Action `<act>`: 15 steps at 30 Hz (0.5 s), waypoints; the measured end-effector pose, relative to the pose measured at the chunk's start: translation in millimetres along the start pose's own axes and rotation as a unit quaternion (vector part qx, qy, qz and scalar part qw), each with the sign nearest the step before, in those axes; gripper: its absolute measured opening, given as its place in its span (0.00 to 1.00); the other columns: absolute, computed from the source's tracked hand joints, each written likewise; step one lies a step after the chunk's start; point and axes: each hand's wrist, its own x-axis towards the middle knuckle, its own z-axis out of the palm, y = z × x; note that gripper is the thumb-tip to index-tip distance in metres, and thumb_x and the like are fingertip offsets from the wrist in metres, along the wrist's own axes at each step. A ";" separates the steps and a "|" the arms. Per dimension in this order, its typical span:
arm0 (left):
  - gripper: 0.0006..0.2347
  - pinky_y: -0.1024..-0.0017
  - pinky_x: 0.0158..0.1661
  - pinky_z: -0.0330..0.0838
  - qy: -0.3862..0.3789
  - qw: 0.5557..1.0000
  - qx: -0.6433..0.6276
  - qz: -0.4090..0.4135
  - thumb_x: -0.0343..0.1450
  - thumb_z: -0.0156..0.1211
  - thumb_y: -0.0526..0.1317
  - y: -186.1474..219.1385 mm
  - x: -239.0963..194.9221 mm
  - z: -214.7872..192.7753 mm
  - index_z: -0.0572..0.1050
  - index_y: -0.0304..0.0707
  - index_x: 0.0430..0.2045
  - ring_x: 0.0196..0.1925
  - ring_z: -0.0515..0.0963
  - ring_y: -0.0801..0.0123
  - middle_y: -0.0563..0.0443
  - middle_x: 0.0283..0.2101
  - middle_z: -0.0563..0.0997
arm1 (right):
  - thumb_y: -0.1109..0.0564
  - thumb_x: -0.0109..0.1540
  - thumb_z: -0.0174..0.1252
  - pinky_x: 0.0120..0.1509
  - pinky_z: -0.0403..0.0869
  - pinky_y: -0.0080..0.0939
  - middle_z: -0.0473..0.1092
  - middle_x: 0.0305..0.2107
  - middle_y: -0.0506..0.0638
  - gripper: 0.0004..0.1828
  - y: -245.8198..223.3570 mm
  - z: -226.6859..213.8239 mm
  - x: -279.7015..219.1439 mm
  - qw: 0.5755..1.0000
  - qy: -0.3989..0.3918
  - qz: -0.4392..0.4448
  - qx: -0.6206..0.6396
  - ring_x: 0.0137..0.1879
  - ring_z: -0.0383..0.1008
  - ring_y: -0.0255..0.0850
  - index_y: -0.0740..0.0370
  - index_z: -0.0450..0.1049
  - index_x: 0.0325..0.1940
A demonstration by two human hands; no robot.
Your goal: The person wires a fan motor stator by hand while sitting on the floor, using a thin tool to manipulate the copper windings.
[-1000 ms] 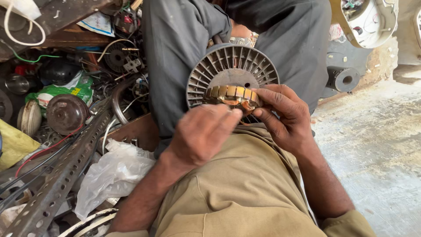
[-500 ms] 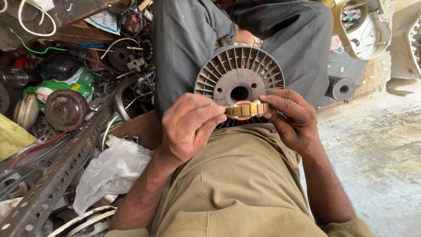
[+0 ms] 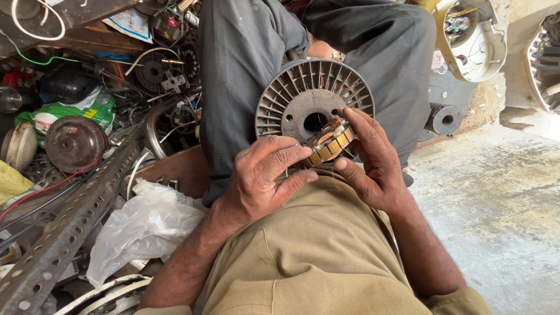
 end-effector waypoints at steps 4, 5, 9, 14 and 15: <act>0.16 0.66 0.44 0.81 -0.005 1.000 0.001 -0.011 0.68 0.75 0.37 -0.6 0.0 3.0 0.78 0.33 0.46 0.45 0.83 0.59 0.44 0.43 0.80 | 0.55 0.70 0.58 0.75 0.74 0.43 0.59 0.71 0.60 0.33 2.2 -2.6 -2.8 0.999 0.020 0.017 -0.018 0.72 0.68 0.43 0.65 0.59 0.77; 0.16 0.66 0.44 0.81 -0.003 1.000 0.001 -0.009 0.68 0.75 0.36 -1.0 0.7 2.6 0.78 0.32 0.46 0.45 0.83 0.59 0.44 0.43 0.80 | 0.55 0.70 0.60 0.74 0.73 0.42 0.61 0.69 0.60 0.32 2.1 -3.6 -2.6 0.999 0.023 -0.001 -0.045 0.71 0.69 0.43 0.65 0.60 0.76; 0.15 0.65 0.45 0.80 -0.027 1.000 -0.001 0.000 0.68 0.74 0.34 -3.4 4.9 -4.3 0.78 0.32 0.45 0.45 0.83 0.58 0.45 0.43 0.80 | 0.52 0.65 0.67 0.67 0.76 0.39 0.67 0.64 0.60 0.33 -2.3 -12.4 4.2 0.987 0.017 -0.082 -0.140 0.67 0.72 0.43 0.64 0.66 0.71; 0.15 0.64 0.45 0.79 -0.043 0.998 0.014 0.037 0.68 0.74 0.34 0.2 11.8 -4.2 0.78 0.31 0.46 0.44 0.82 0.57 0.44 0.43 0.79 | 0.52 0.60 0.70 0.64 0.78 0.40 0.74 0.54 0.58 0.26 -8.7 -18.6 15.6 0.968 -0.032 -0.150 -0.197 0.63 0.77 0.46 0.63 0.75 0.60; 0.15 0.64 0.45 0.79 -0.041 0.998 0.015 0.034 0.68 0.73 0.34 1.4 12.7 -4.1 0.78 0.31 0.46 0.44 0.82 0.57 0.44 0.43 0.79 | 0.52 0.60 0.70 0.62 0.78 0.40 0.74 0.53 0.58 0.26 -9.4 -16.7 16.2 0.973 -0.029 -0.137 -0.184 0.61 0.78 0.45 0.63 0.75 0.59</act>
